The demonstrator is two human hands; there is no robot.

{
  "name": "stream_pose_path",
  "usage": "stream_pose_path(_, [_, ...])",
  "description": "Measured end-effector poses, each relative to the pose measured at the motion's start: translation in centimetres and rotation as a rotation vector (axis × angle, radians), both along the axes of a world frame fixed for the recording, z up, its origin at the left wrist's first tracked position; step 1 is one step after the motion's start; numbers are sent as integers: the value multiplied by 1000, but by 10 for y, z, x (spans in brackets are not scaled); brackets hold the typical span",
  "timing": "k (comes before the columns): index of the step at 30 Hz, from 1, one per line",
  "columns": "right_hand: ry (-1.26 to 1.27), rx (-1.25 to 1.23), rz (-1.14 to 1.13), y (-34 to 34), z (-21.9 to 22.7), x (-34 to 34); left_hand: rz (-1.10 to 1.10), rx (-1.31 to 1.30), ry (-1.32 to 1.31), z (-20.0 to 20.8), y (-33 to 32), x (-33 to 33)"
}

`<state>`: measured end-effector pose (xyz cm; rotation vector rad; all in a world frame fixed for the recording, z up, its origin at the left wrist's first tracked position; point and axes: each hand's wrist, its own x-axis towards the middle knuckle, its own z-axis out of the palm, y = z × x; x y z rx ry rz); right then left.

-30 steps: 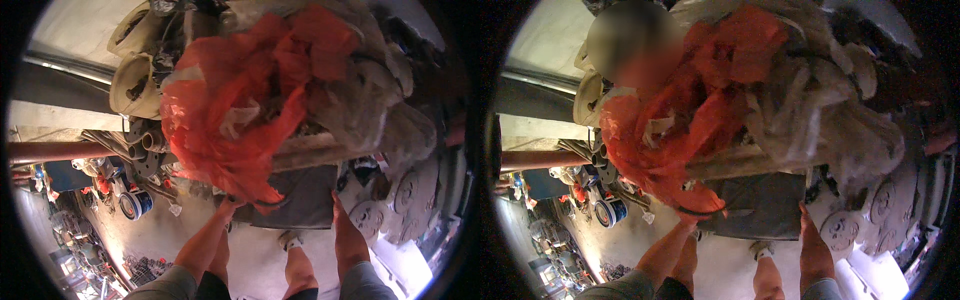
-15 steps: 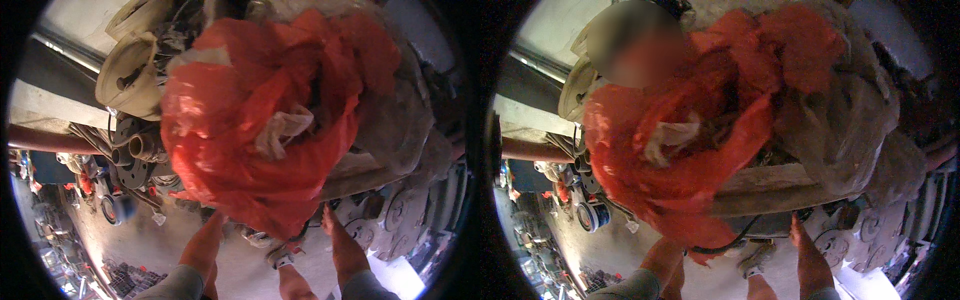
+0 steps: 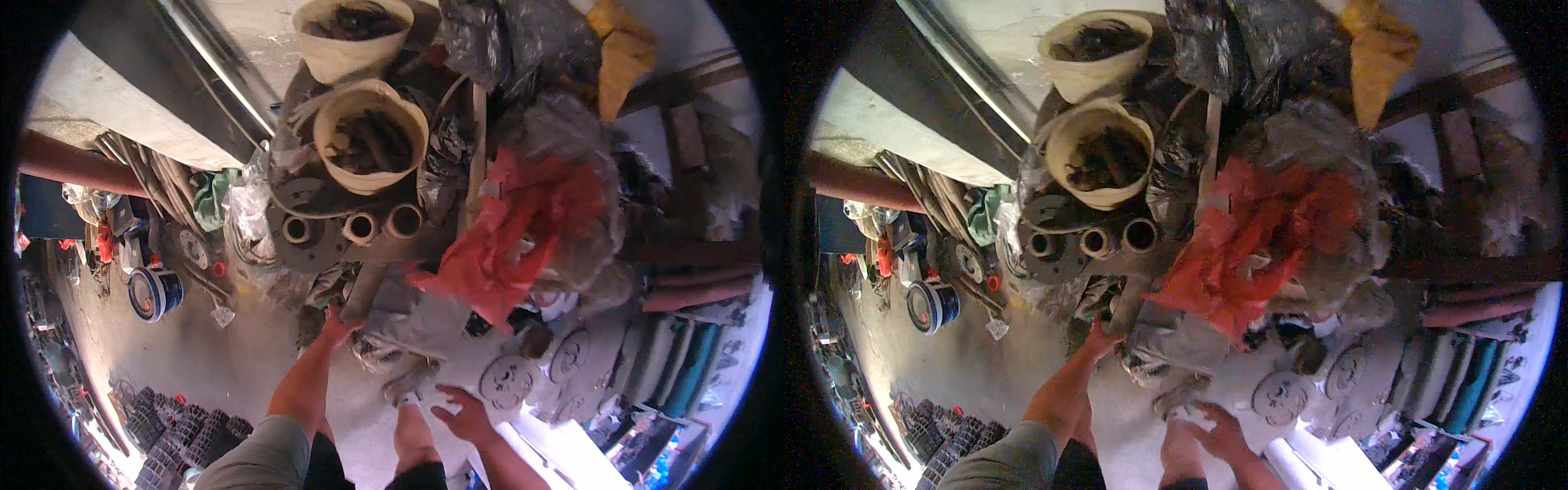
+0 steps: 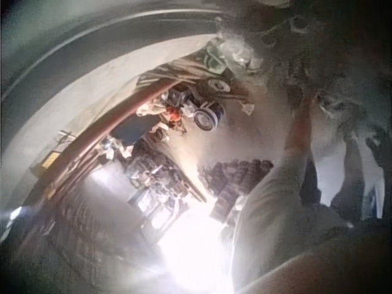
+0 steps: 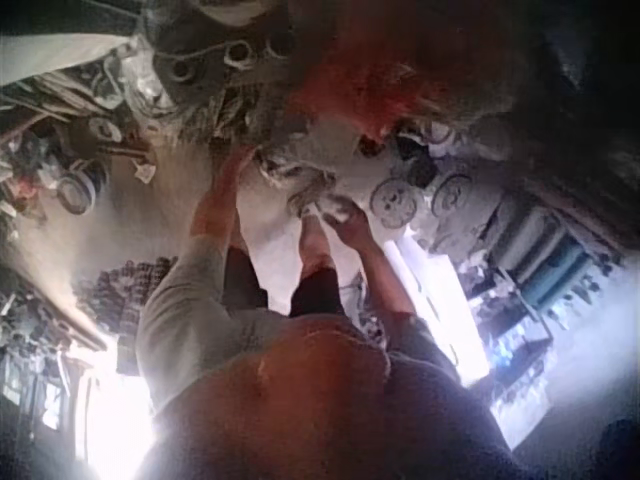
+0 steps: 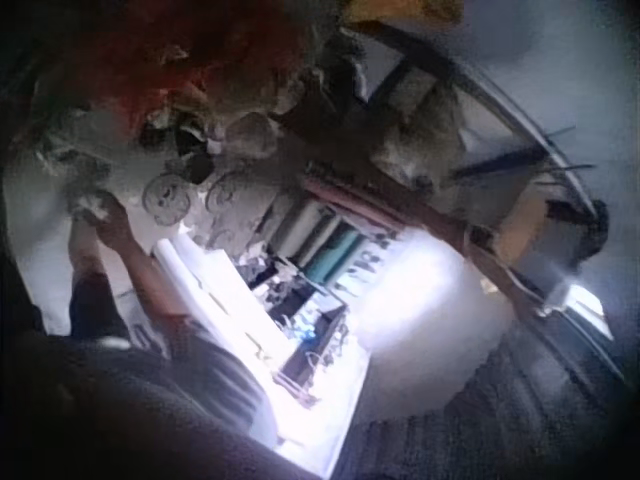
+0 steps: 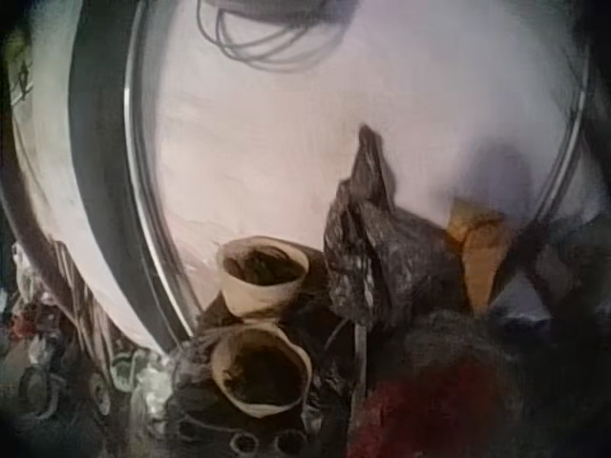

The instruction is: The person rummages through a cluttered pile of materials, retrieves a small metal ring, and then sits on the floor to attach it to a cylindrical metal part. The person manipulates the ring and part by hand to secure the assembly.

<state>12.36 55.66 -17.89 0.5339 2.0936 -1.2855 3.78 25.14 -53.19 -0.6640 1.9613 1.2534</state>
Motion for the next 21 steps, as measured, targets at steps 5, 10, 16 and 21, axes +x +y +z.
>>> stream_pose_path(5, [871,480,332,-32,146,-157,96,-144,161,58,-91,80])
stream_pose_path(10, [892,745,648,-64,202,-288,240,-124,33,222,-192,100])
stream_pose_path(16, [519,403,707,11,161,-298,-56,-472,-198,261,-343,245])
stream_pose_path(21, [393,573,10,27,208,-303,146,-409,-338,330,-360,323])
